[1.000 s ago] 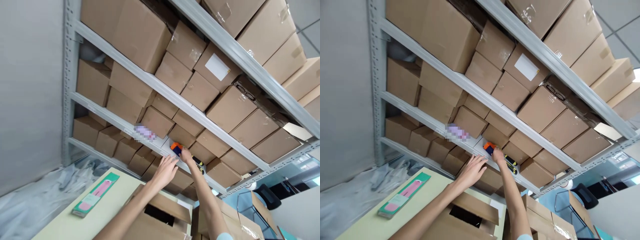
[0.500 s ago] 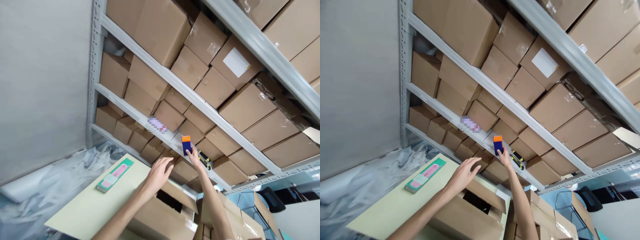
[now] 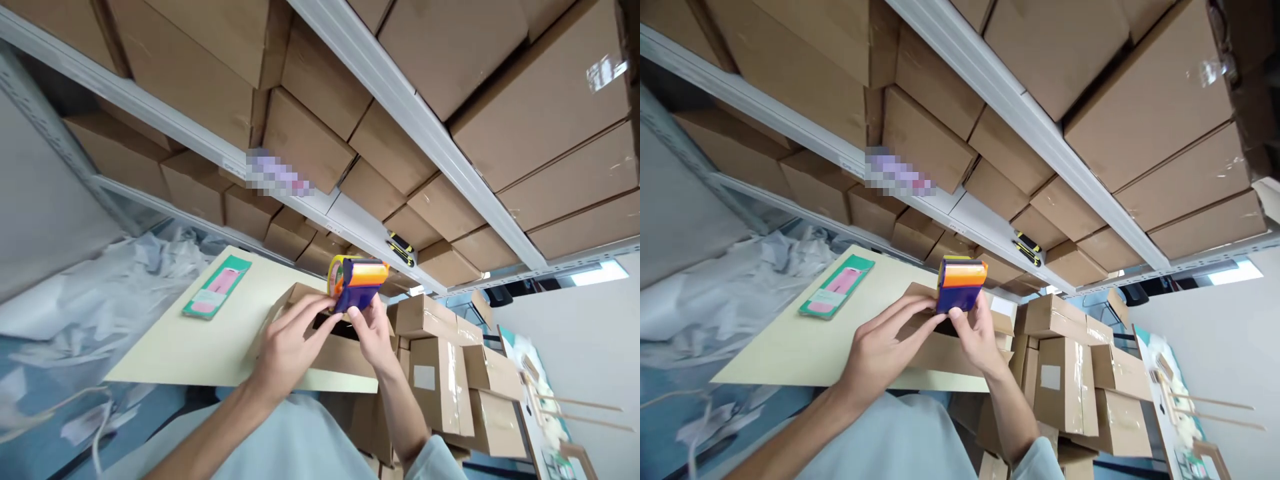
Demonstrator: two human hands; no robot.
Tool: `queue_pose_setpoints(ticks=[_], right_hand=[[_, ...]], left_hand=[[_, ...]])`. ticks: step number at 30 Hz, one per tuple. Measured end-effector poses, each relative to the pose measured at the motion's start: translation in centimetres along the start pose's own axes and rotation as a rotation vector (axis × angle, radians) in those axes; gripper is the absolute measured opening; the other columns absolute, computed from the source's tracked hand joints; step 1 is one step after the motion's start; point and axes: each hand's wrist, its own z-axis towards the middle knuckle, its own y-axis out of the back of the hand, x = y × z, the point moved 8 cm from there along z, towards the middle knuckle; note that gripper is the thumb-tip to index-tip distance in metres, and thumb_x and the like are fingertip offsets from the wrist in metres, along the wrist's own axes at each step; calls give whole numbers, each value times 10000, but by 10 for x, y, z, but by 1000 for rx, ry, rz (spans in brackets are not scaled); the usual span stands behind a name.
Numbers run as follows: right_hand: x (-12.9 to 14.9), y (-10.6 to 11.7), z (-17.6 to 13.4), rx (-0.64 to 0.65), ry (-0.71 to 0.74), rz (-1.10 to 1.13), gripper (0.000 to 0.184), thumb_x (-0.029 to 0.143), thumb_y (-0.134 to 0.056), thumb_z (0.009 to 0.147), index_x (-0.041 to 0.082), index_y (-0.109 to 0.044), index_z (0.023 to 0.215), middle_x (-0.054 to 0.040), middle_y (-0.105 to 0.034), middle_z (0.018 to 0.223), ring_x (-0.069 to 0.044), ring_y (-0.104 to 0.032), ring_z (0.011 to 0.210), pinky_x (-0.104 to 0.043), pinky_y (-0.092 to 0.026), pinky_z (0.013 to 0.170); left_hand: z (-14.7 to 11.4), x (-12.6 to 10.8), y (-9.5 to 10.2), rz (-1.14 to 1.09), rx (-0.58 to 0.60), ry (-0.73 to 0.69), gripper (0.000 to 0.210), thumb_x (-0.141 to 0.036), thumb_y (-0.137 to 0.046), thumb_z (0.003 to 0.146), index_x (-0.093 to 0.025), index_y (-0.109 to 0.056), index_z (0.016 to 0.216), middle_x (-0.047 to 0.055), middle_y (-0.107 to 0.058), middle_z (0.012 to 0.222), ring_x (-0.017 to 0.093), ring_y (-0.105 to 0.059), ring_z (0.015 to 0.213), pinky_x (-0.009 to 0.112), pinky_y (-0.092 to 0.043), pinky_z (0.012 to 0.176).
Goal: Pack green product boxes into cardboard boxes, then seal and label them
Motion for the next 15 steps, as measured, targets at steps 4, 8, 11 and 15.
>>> queue_pose_setpoints(ticks=[4,8,11,15], right_hand=[[-6,-11,-8,107,-58,-11,633,769,-761,959,229,-714,1285,-120,-804,1225,-306,-755,1136,-475,-632,1075],[-10,-32,-8,185,-66,-32,603,771,-740,976,217,-741,1214,-116,-826,1153,-307,-773,1097,-464,-649,1037],[-4,-43,-9,225,-27,-131,539,700,-733,1018,213,-737,1250,-115,-820,1144,-294,-773,1068,-433,-652,1006],[11,-44,-11,289,54,-347,366,528,-712,1080,212,-702,1264,-128,-788,1168,-282,-745,1069,-405,-628,991]], left_hand=[[-10,-3,9,-25,55,-47,150,-232,-665,1078,-242,-774,1180,47,-851,1124,186,-831,980,259,-642,984],[-17,8,24,-34,99,-40,169,-205,-675,1055,-261,-780,1176,32,-856,1135,198,-833,990,285,-649,1004],[-16,15,50,-23,94,-8,189,-226,-705,1026,-277,-778,1192,32,-843,1121,216,-816,985,320,-659,977],[2,23,93,-9,47,120,276,-328,-661,1042,-289,-748,1301,56,-800,1203,236,-762,993,359,-657,903]])
